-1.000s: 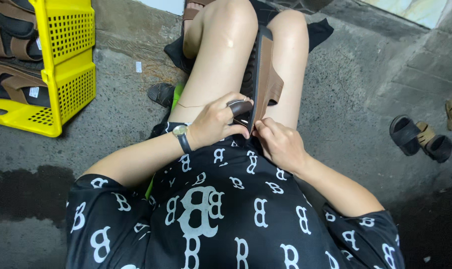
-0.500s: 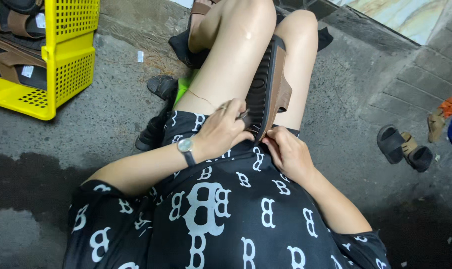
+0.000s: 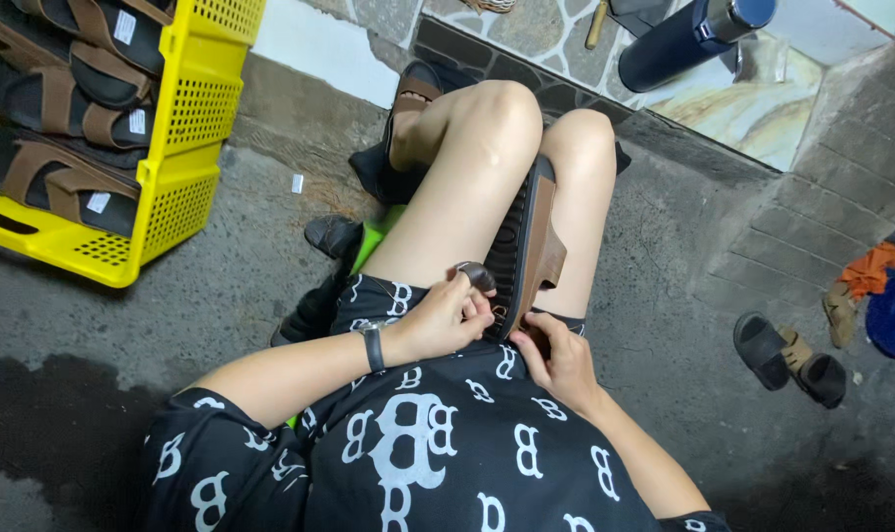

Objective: The person sits on the ground and sews a brown sandal using a needle and thread. They repeatedly pass the needle through the sandal's sole and pull the thread to secure the stitching.

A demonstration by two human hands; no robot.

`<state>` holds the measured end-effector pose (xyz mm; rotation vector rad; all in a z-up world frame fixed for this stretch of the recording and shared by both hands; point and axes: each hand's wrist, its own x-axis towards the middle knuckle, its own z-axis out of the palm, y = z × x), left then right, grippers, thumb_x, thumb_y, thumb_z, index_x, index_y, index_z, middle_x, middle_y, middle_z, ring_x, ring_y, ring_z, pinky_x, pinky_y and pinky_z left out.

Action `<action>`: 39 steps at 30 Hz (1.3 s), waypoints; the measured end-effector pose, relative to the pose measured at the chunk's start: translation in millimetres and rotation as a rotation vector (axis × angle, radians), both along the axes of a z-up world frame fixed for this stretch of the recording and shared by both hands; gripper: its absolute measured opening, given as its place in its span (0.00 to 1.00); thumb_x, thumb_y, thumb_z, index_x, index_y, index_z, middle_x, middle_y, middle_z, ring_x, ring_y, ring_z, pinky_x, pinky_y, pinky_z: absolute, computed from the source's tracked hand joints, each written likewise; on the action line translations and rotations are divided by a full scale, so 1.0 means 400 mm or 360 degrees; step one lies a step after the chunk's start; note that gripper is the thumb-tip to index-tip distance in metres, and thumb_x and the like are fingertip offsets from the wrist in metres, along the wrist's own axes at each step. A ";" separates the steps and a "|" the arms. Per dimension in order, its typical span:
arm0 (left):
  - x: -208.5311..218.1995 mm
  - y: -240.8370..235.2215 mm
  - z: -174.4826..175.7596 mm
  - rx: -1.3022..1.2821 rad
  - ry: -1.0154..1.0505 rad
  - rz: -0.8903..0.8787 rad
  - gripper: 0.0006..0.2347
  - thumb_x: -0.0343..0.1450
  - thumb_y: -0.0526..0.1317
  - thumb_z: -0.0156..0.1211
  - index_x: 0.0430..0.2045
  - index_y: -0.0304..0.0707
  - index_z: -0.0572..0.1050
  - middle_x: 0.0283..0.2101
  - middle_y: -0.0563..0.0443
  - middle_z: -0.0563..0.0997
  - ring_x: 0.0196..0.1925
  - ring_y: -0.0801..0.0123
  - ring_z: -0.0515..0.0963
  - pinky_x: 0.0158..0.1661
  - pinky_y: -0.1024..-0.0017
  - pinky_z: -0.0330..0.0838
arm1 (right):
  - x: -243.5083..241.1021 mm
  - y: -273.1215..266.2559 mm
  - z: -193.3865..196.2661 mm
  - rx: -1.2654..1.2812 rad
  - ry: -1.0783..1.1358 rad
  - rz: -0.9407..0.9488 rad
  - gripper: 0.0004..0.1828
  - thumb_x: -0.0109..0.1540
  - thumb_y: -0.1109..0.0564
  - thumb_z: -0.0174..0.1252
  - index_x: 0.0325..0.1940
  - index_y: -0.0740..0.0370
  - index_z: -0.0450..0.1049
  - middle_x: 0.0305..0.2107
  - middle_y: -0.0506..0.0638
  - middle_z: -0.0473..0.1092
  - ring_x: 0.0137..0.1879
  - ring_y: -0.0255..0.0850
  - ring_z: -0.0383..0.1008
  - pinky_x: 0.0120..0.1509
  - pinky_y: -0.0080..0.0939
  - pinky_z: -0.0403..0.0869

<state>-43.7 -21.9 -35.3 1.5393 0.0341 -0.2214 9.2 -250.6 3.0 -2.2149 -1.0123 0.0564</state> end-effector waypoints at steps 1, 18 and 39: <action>-0.003 -0.003 0.009 0.0010 -0.0002 -0.0009 0.14 0.68 0.32 0.61 0.43 0.35 0.63 0.29 0.49 0.83 0.23 0.70 0.84 0.19 0.80 0.71 | -0.004 0.007 0.010 0.0010 -0.0002 -0.0009 0.18 0.60 0.53 0.65 0.50 0.61 0.72 0.27 0.53 0.78 0.32 0.53 0.80 0.31 0.45 0.77; 0.051 -0.018 0.088 0.0983 -0.0965 0.0165 0.10 0.68 0.45 0.63 0.33 0.37 0.77 0.41 0.47 0.72 0.33 0.49 0.78 0.30 0.60 0.75 | 0.046 -0.025 0.199 -0.0875 0.0036 0.0055 0.32 0.58 0.56 0.57 0.65 0.32 0.69 0.51 0.46 0.66 0.44 0.59 0.79 0.41 0.57 0.81; 0.038 -0.003 0.047 0.1133 -0.1843 -0.0079 0.15 0.75 0.36 0.49 0.13 0.42 0.65 0.27 0.54 0.66 0.27 0.63 0.69 0.24 0.71 0.63 | 0.124 -0.079 0.157 0.0399 -0.0120 -0.0509 0.05 0.63 0.63 0.58 0.39 0.55 0.78 0.29 0.46 0.76 0.33 0.44 0.74 0.41 0.41 0.72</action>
